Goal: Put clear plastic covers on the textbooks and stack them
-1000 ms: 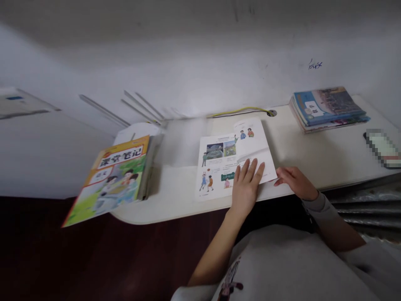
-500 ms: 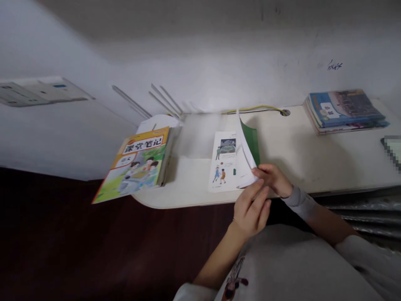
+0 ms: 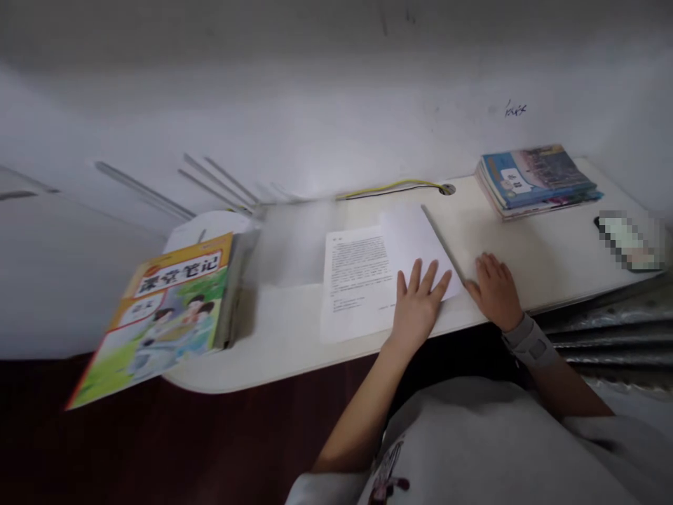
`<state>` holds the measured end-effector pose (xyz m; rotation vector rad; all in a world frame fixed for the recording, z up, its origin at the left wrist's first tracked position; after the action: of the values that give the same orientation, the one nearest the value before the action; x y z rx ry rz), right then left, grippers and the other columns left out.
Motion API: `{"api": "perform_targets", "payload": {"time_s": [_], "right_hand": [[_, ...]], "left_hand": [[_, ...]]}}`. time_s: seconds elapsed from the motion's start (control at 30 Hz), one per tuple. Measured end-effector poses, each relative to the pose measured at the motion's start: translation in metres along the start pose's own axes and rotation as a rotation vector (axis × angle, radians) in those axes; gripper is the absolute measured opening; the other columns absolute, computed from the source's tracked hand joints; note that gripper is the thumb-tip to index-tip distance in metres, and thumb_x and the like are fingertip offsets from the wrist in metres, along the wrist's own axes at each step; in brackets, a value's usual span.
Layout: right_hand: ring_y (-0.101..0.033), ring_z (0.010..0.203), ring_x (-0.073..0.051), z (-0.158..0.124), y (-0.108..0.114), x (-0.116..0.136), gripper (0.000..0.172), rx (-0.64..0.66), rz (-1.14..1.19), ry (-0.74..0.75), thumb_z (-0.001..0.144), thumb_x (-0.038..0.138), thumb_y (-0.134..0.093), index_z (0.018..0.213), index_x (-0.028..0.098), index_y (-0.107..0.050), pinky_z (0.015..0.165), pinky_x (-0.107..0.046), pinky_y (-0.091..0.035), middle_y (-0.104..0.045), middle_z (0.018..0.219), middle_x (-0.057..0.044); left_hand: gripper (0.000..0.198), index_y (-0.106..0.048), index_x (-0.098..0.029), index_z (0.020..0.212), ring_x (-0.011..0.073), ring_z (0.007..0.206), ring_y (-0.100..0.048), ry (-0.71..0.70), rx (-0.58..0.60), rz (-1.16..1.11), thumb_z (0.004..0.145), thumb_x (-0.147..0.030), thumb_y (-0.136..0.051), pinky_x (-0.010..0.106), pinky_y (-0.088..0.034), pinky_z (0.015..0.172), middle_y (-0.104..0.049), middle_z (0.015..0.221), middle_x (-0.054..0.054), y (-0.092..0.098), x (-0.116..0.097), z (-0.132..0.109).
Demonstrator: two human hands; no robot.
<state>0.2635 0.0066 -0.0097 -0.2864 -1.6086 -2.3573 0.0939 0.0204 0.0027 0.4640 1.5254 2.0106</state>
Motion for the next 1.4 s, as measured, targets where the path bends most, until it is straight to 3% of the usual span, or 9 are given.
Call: {"api": "perform_targets", "payload": {"time_s": [0.17, 0.43, 0.9, 1.07, 1.17, 1.4], "right_hand": [[-0.039, 0.132, -0.031, -0.013, -0.017, -0.024, 0.049, 0.071, -0.094, -0.006, 0.094, 0.027, -0.033, 0.133, 0.000, -0.043, 0.105, -0.050, -0.036, -0.047, 0.136, -0.027], [-0.045, 0.129, -0.027, -0.010, -0.017, -0.035, 0.050, 0.022, 0.045, 0.002, 0.094, 0.019, -0.026, 0.141, 0.007, -0.037, 0.105, -0.050, -0.040, -0.054, 0.133, -0.019], [-0.047, 0.127, -0.022, -0.012, -0.010, -0.042, 0.053, -0.027, 0.233, -0.067, 0.095, 0.025, -0.023, 0.148, 0.014, -0.024, 0.105, -0.044, -0.041, -0.049, 0.140, -0.014], [-0.035, 0.135, -0.028, -0.011, -0.005, -0.049, 0.051, -0.014, 0.060, -0.088, 0.096, 0.030, -0.027, 0.141, 0.008, -0.035, 0.107, -0.052, -0.034, -0.046, 0.140, -0.021], [-0.036, 0.135, -0.031, -0.009, -0.006, -0.051, 0.050, 0.033, -0.028, -0.083, 0.096, 0.032, -0.028, 0.135, 0.004, -0.044, 0.106, -0.053, -0.033, -0.047, 0.137, -0.025], [-0.039, 0.133, -0.030, -0.007, -0.009, -0.052, 0.053, 0.039, -0.043, -0.072, 0.097, 0.035, -0.025, 0.129, 0.000, -0.048, 0.106, -0.050, -0.033, -0.049, 0.135, -0.027]], "left_hand": [[0.046, -0.048, -0.026, 0.136, 0.0359, 0.138, -0.028, -0.116, 0.054, 0.031, 0.091, -0.017, -0.044, 0.066, -0.026, 0.105, -0.041, 0.146, 0.009, -0.012, -0.024, 0.015], [0.043, -0.051, -0.024, 0.133, 0.0363, 0.137, -0.031, -0.153, 0.112, 0.043, 0.092, -0.016, -0.042, 0.067, -0.026, 0.105, -0.044, 0.144, 0.010, -0.023, -0.026, 0.020], [0.042, -0.050, -0.022, 0.134, 0.0356, 0.133, -0.037, -0.177, 0.190, 0.073, 0.095, -0.020, -0.035, 0.066, -0.029, 0.103, -0.046, 0.142, 0.012, -0.027, -0.046, 0.048], [0.043, -0.047, -0.016, 0.136, 0.0284, 0.134, -0.039, -0.223, 0.169, 0.105, 0.095, -0.018, -0.036, 0.053, -0.029, 0.109, -0.044, 0.143, 0.016, -0.030, -0.048, 0.046], [0.043, -0.047, -0.009, 0.135, 0.0238, 0.132, -0.041, -0.274, 0.159, 0.125, 0.094, -0.014, -0.035, 0.043, -0.031, 0.110, -0.045, 0.141, 0.019, -0.031, -0.048, 0.042], [0.040, -0.050, -0.006, 0.131, 0.0242, 0.128, -0.047, -0.315, 0.156, 0.123, 0.094, -0.013, -0.036, 0.040, -0.037, 0.106, -0.050, 0.137, 0.019, -0.031, -0.063, 0.036]]}}
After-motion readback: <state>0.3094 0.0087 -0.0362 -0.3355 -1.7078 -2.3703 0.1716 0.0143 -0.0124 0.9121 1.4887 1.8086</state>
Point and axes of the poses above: each hand's wrist, its own z-axis towards the middle knuckle, its own y-axis out of the back of the hand, x = y × z, the point moved 4 cm from there along z, towards the middle knuckle
